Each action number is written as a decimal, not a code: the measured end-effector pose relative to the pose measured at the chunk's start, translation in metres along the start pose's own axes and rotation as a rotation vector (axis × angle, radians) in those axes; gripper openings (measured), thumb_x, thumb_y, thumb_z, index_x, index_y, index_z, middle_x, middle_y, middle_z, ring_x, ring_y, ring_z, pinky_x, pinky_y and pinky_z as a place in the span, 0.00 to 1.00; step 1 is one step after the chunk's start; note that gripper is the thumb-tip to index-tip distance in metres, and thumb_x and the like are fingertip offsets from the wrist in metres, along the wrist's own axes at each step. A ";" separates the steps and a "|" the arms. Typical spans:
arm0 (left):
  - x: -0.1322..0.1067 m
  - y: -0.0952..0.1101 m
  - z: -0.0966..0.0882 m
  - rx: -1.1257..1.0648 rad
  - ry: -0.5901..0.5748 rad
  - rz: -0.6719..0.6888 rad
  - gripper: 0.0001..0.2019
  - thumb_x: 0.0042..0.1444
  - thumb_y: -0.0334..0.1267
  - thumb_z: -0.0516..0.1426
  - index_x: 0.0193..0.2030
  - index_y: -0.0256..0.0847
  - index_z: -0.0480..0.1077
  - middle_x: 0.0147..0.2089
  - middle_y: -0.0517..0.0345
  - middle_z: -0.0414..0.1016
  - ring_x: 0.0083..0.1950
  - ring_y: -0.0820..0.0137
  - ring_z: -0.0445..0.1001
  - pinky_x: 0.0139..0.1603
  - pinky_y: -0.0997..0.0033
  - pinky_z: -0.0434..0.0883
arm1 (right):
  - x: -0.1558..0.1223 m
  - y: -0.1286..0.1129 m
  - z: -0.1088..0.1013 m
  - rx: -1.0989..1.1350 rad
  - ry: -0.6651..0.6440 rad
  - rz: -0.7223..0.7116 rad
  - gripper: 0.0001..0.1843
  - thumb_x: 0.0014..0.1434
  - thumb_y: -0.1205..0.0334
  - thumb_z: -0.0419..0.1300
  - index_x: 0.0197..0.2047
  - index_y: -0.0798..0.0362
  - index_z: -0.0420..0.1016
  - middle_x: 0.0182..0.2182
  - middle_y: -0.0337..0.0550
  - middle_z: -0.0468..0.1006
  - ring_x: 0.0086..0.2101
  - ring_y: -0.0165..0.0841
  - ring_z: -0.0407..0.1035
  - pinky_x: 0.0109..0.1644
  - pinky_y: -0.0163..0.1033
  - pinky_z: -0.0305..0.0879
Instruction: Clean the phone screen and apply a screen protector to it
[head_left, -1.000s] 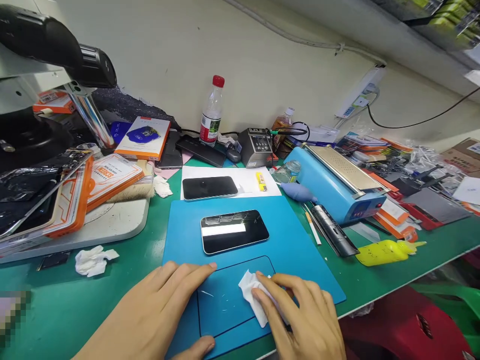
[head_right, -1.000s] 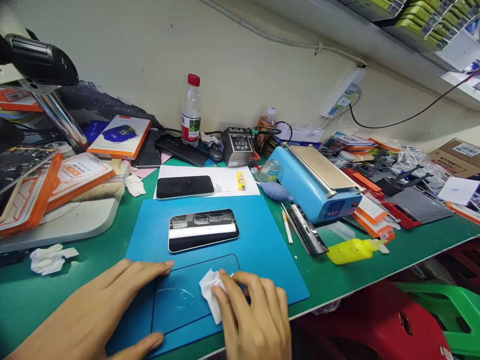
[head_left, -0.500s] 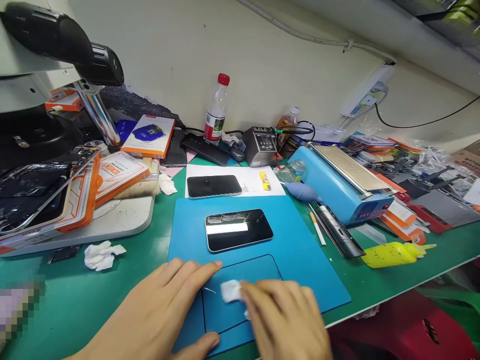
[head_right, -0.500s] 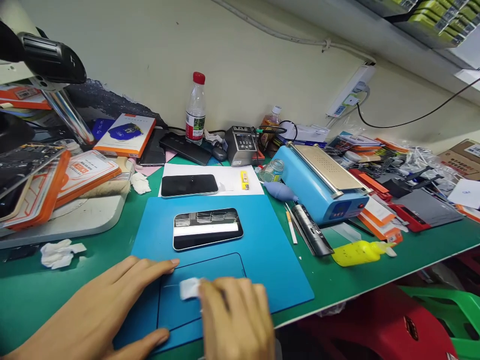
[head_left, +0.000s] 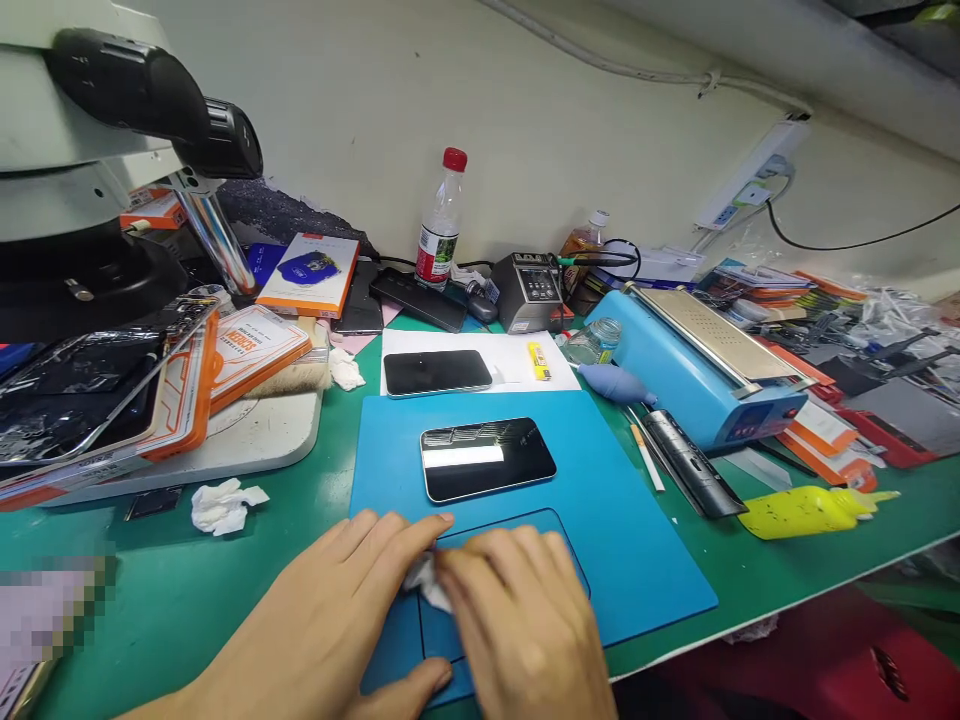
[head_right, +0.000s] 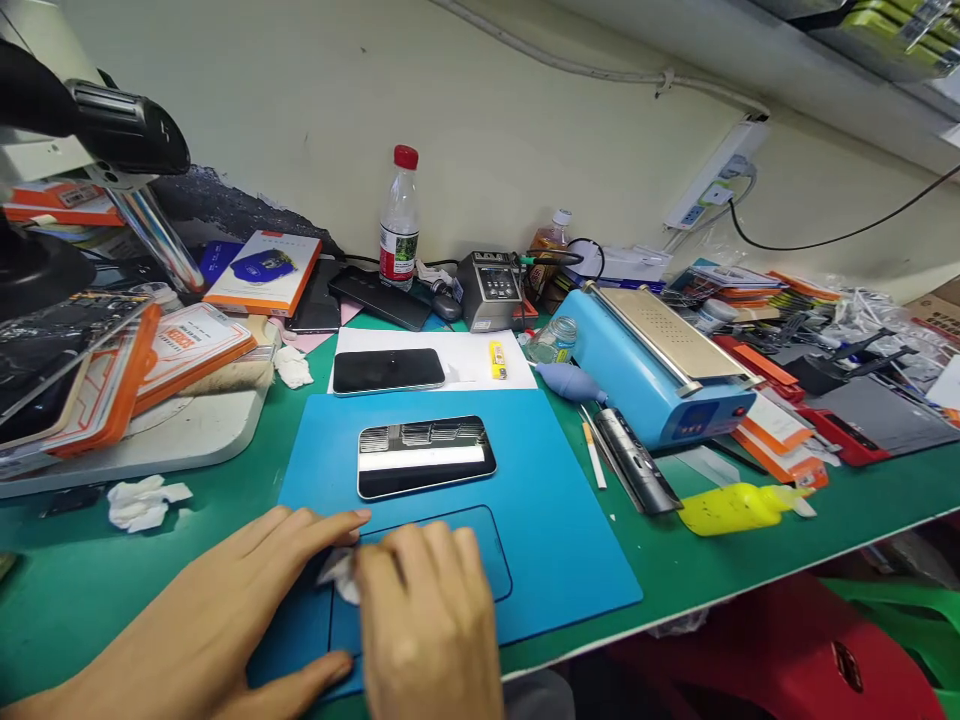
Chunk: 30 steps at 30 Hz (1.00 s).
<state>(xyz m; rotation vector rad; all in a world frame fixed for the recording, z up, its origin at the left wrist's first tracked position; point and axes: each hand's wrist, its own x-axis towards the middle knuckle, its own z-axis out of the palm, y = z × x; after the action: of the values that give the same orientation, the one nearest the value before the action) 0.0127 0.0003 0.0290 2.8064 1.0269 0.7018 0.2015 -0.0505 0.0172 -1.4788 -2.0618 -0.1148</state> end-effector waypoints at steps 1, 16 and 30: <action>-0.001 0.000 0.000 -0.003 -0.005 -0.007 0.45 0.43 0.40 0.72 0.66 0.45 0.56 0.50 0.58 0.85 0.42 0.59 0.85 0.41 0.63 0.83 | -0.001 0.011 -0.008 -0.024 -0.007 0.031 0.10 0.74 0.68 0.56 0.44 0.49 0.79 0.35 0.39 0.78 0.34 0.35 0.65 0.41 0.44 0.52; -0.005 -0.003 0.007 -0.143 -0.044 -0.093 0.50 0.47 0.35 0.69 0.74 0.48 0.49 0.57 0.55 0.81 0.52 0.59 0.82 0.50 0.64 0.82 | 0.007 -0.016 0.013 -0.061 0.039 -0.019 0.09 0.72 0.70 0.58 0.39 0.50 0.76 0.32 0.40 0.75 0.32 0.35 0.63 0.38 0.44 0.50; 0.000 -0.003 0.002 -0.166 -0.164 -0.138 0.56 0.48 0.38 0.70 0.75 0.48 0.37 0.66 0.46 0.76 0.60 0.53 0.80 0.56 0.54 0.82 | 0.006 0.006 0.001 -0.094 0.030 0.021 0.06 0.72 0.67 0.61 0.40 0.50 0.75 0.31 0.39 0.74 0.32 0.36 0.62 0.40 0.44 0.52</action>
<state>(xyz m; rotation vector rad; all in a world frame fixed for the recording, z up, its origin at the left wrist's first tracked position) 0.0120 0.0028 0.0267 2.5738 1.0674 0.5072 0.2050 -0.0430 0.0182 -1.5448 -2.0416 -0.2273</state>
